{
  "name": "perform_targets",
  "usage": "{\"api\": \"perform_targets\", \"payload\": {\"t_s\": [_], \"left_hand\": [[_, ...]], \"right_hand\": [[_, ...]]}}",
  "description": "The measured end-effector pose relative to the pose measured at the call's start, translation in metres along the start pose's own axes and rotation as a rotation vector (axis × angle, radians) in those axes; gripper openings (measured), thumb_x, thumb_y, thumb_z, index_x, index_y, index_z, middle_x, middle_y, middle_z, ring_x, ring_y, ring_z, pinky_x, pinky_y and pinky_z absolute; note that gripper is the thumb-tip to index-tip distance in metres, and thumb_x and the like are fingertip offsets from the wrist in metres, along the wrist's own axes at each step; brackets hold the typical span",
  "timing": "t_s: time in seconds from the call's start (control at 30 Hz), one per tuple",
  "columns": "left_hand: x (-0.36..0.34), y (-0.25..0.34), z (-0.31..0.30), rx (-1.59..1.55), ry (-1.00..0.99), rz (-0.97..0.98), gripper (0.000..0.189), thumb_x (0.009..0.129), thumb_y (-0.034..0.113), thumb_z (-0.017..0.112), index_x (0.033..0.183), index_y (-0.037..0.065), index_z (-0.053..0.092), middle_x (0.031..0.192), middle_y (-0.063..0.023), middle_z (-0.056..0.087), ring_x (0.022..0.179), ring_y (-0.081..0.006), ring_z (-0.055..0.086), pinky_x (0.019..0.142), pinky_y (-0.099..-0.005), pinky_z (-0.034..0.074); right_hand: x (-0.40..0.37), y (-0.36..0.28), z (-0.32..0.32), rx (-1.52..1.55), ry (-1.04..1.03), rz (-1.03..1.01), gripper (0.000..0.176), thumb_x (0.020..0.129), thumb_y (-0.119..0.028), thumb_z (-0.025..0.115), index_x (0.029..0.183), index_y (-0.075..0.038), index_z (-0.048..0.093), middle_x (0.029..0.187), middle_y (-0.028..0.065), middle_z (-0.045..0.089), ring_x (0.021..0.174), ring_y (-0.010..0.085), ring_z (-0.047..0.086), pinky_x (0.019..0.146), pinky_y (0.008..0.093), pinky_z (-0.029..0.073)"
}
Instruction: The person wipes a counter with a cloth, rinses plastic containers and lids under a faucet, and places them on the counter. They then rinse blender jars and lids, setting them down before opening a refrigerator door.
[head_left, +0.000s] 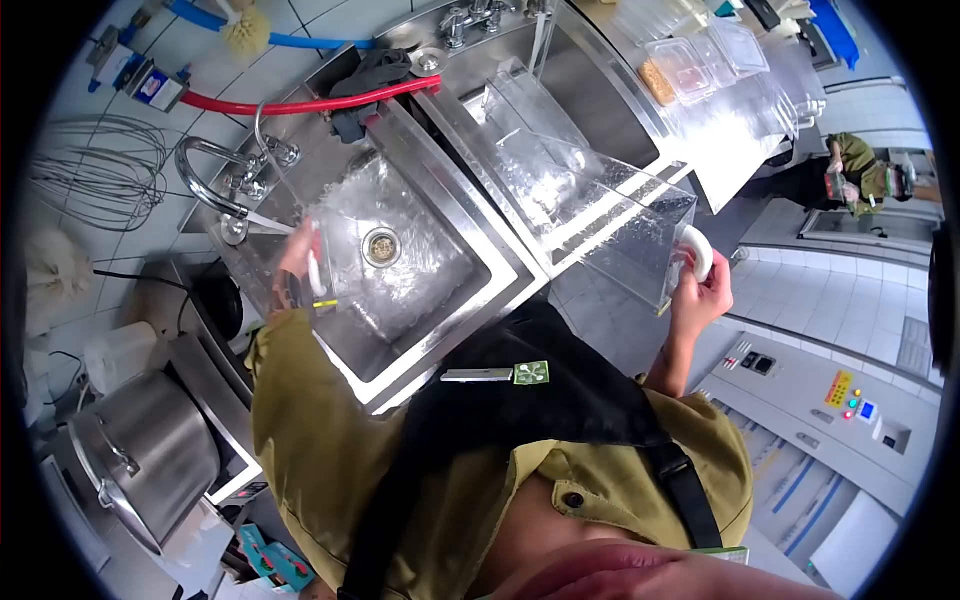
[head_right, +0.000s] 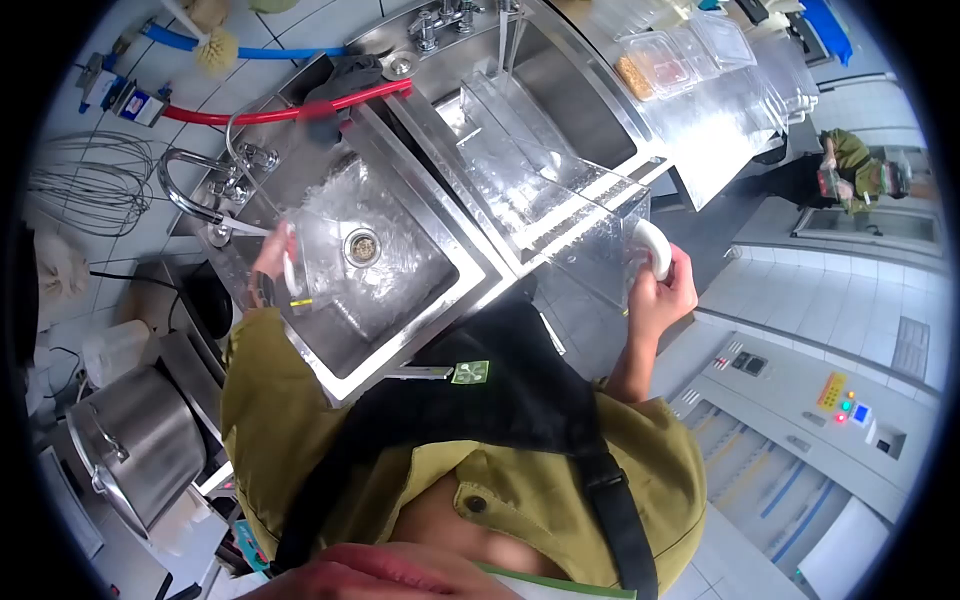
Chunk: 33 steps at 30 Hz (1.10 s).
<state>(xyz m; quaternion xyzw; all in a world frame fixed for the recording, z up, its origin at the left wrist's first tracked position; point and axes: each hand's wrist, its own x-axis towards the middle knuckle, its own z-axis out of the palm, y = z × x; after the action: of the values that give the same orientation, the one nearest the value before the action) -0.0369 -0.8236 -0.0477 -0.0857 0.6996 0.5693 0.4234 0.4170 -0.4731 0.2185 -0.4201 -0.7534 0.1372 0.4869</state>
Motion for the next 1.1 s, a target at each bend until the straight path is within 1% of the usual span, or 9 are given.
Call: {"api": "perform_targets", "payload": {"t_s": [0.13,0.23,0.37,0.5,0.67,0.9,1.0,1.07,1.1], "left_hand": [[-0.055,0.023,0.044,0.823,0.125,0.06,0.052,0.071,0.053,0.065,0.056,0.004,0.055,0.051,-0.0063,0.053,0.045,-0.0156,0.052,0.043,-0.0302,0.039],[-0.088,0.029,0.052,1.039,0.17,0.451,0.052,0.065,0.05,0.07,0.06,-0.001,0.06,0.058,-0.0134,0.059,0.051,-0.0243,0.057,0.051,-0.0351,0.043],[-0.156,0.068,0.092,1.397,0.112,0.456,0.056,0.062,0.051,0.071,0.074,-0.003,0.063,0.074,-0.0199,0.062,0.075,-0.0309,0.062,0.067,-0.0392,0.047],[-0.225,0.078,0.161,1.886,0.065,0.481,0.05,0.062,0.046,0.072,0.08,0.0,0.065,0.082,-0.0171,0.063,0.08,-0.032,0.062,0.071,-0.0372,0.049],[-0.279,0.055,0.235,2.329,0.166,0.373,0.014,0.071,0.013,0.06,0.081,0.016,0.069,0.082,-0.003,0.067,0.078,-0.0195,0.065,0.054,-0.0329,0.049],[-0.341,0.081,0.279,2.381,0.438,0.299,0.012,0.071,0.016,0.06,0.08,0.013,0.069,0.081,-0.0042,0.067,0.08,-0.022,0.066,0.056,-0.0361,0.052],[-0.383,0.132,0.303,1.922,0.569,0.422,0.027,0.067,0.023,0.066,0.082,0.001,0.064,0.083,-0.0194,0.063,0.08,-0.0355,0.062,0.069,-0.0398,0.051],[-0.387,0.164,0.265,1.42,0.462,0.509,0.038,0.067,0.033,0.07,0.079,-0.002,0.062,0.066,-0.0173,0.062,0.065,-0.0326,0.062,0.057,-0.0379,0.046],[-0.401,0.169,0.258,1.247,0.53,0.521,0.035,0.071,0.033,0.068,0.075,-0.001,0.061,0.052,-0.0074,0.055,0.047,-0.0199,0.054,0.045,-0.031,0.039]], "right_hand": [[-0.004,0.02,-0.013,0.087,0.012,0.074,0.018,0.064,0.004,0.054,0.081,0.0,0.059,0.062,0.0019,0.057,0.055,0.0044,0.05,0.052,0.0181,0.041],[-0.004,0.038,-0.025,0.158,-0.007,0.098,0.02,0.063,0.006,0.05,0.081,0.001,0.058,0.066,0.0013,0.058,0.056,0.0038,0.048,0.051,0.017,0.039],[0.0,0.058,-0.045,0.257,-0.074,0.148,0.022,0.064,0.012,0.046,0.08,0.002,0.057,0.076,0.0044,0.061,0.063,0.0057,0.053,0.059,0.0172,0.042],[-0.006,0.089,-0.062,0.484,-0.128,0.224,0.018,0.065,0.013,0.048,0.079,0.003,0.054,0.086,0.0093,0.062,0.074,0.0099,0.056,0.069,0.0207,0.045],[-0.013,0.106,-0.084,0.614,-0.132,0.368,0.018,0.064,0.013,0.048,0.074,-0.001,0.053,0.068,-0.0002,0.055,0.06,0.0044,0.048,0.055,0.0167,0.037],[-0.013,0.15,-0.113,0.84,-0.192,0.542,0.021,0.06,0.014,0.046,0.071,-0.003,0.048,0.066,0.0,0.052,0.058,0.0052,0.047,0.051,0.0182,0.038],[-0.003,0.163,-0.132,0.86,-0.147,0.571,0.021,0.06,0.015,0.047,0.071,-0.003,0.047,0.066,0.001,0.052,0.058,0.0058,0.048,0.049,0.0181,0.038],[0.006,0.169,-0.144,0.891,-0.109,0.61,0.021,0.06,0.015,0.047,0.071,-0.003,0.047,0.066,0.0014,0.052,0.058,0.006,0.048,0.047,0.0181,0.038],[0.01,0.174,-0.148,0.896,-0.071,0.609,0.023,0.058,0.017,0.047,0.071,-0.002,0.047,0.067,0.0022,0.052,0.059,0.0062,0.048,0.047,0.0182,0.038]]}}
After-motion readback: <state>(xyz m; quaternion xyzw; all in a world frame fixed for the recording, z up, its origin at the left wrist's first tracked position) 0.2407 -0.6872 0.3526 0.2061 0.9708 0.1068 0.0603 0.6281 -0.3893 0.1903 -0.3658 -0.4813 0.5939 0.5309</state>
